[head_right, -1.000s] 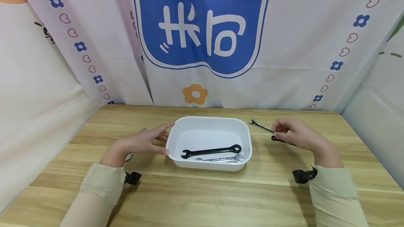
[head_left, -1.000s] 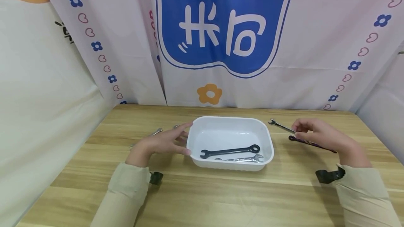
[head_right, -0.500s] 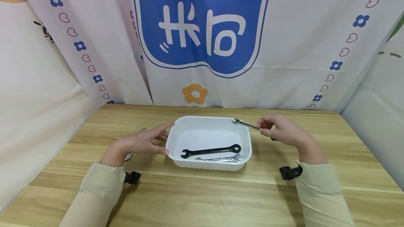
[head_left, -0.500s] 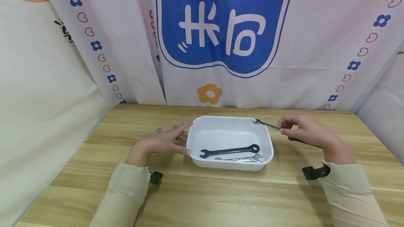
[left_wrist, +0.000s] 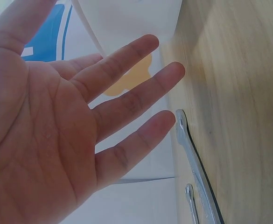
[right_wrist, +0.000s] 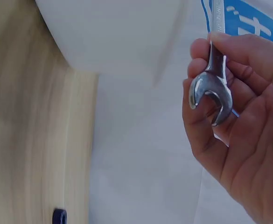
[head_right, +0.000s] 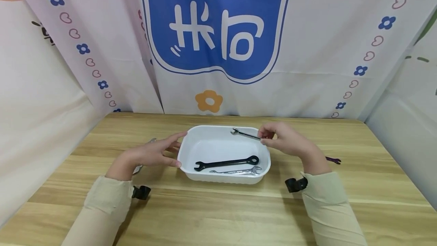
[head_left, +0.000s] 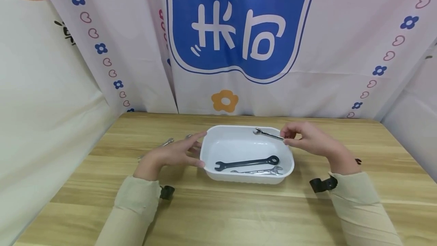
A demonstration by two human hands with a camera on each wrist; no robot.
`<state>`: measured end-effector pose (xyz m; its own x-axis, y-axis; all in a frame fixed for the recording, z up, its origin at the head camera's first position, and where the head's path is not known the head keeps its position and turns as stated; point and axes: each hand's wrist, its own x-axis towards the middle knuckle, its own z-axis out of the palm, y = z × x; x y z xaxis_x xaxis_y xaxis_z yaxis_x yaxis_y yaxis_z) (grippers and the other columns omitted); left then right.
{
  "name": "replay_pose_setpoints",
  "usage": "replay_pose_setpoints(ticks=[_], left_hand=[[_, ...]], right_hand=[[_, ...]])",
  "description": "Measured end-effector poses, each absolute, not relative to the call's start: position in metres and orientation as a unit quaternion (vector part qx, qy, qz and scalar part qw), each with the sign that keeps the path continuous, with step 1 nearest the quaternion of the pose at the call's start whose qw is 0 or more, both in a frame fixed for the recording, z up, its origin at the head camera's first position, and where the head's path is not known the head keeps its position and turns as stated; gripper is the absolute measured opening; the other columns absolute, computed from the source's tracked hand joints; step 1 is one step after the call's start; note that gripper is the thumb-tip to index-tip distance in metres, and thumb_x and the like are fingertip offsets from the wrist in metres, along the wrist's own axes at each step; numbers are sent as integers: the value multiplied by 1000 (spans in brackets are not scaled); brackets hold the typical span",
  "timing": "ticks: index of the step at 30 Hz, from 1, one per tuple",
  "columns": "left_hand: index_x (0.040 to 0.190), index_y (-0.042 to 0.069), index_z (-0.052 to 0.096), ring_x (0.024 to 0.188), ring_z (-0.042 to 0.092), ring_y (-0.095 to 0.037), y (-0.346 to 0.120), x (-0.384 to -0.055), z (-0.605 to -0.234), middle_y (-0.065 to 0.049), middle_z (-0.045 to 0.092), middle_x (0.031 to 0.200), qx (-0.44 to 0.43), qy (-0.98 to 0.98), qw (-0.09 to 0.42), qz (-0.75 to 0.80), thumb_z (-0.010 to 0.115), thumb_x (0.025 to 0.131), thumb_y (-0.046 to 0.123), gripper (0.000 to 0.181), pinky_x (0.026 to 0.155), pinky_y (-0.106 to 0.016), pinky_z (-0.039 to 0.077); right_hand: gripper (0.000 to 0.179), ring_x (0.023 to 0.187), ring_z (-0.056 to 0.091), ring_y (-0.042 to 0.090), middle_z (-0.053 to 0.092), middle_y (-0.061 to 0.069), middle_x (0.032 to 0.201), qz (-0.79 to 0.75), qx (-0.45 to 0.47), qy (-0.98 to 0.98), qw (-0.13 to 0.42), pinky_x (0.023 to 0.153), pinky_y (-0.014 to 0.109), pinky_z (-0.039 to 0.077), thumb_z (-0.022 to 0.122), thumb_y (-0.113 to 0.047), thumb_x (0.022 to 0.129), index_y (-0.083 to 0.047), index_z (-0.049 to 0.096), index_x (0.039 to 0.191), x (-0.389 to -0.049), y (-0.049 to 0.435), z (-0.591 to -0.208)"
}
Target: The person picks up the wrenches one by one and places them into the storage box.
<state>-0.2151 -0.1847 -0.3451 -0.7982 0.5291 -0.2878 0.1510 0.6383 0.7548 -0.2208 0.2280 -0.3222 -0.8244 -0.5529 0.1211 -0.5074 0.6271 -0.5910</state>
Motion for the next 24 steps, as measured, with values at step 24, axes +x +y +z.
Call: replay_pose_setpoints(ticks=[24], left_hand=[[160,28,14,136,50,-34,-185,-216,-346,-9,56,144,197,870,250,376,79,84,35,101,108,-59,43]], right_hand=[[6,83,56,15,64,1,87,-334,-323,881,89,74,28,52,66,-6,93,-6,67,100,-238,185,-343]])
